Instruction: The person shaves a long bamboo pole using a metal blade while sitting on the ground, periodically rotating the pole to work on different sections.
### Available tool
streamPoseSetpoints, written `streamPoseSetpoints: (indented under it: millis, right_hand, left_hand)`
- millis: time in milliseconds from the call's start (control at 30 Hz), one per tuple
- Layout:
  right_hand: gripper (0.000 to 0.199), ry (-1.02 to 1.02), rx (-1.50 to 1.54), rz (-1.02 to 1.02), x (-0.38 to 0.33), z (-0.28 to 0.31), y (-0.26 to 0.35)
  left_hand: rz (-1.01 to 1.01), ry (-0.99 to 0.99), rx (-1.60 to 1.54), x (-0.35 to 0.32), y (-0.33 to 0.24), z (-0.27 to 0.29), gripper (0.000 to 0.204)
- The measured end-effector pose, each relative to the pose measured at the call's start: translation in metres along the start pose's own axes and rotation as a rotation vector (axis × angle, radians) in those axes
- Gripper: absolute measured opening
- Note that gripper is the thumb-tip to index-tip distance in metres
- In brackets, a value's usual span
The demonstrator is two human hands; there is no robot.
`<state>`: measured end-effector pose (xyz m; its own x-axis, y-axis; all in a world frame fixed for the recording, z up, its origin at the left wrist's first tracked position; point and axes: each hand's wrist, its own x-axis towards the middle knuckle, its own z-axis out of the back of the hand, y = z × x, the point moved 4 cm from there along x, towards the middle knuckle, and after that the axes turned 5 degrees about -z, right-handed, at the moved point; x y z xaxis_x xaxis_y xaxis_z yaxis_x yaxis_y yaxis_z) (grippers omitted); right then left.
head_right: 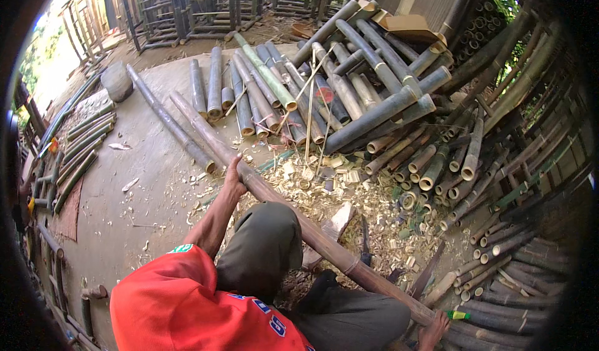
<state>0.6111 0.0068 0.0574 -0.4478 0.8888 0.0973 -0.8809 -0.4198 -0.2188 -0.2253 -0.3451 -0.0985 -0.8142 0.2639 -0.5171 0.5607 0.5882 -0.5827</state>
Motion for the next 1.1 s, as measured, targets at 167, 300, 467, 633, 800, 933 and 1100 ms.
streamPoseSetpoints:
  millis: [167, 300, 467, 633, 800, 933, 1100]
  right_hand:
    - [0.082, 0.015, 0.248, 0.0, 0.001, 0.013, 0.045]
    - [0.048, 0.127, 0.485, 0.085, 0.021, 0.03, 0.116]
    - [0.046, 0.178, 0.698, 0.325, 0.049, 0.07, 0.232]
    - [0.071, 0.316, 0.845, 0.36, 0.093, 0.054, 0.27]
    - [0.072, 0.303, 0.836, 0.331, 0.129, 0.087, 0.278]
    - [0.066, 0.362, 0.918, 0.112, 0.129, 0.147, 0.256]
    - [0.061, 0.002, 0.898, 0.081, 0.124, 0.195, 0.206]
  left_hand:
    - [-0.094, 0.21, -0.044, -0.023, -0.075, -0.132, 0.079]
    - [-0.381, 0.42, -0.091, -0.077, -0.195, -0.256, 0.064]
    - [-0.532, 0.715, 0.073, -0.162, -0.345, -0.399, 0.057]
    - [-0.799, 1.002, 0.386, -0.238, -0.445, -0.533, 0.039]
    - [-1.045, 1.034, 0.495, -0.313, -0.49, -0.608, 0.039]
    - [-1.174, 1.063, 0.617, -0.373, -0.466, -0.624, 0.044]
    - [-1.266, 1.113, 0.87, -0.43, -0.381, -0.599, 0.05]
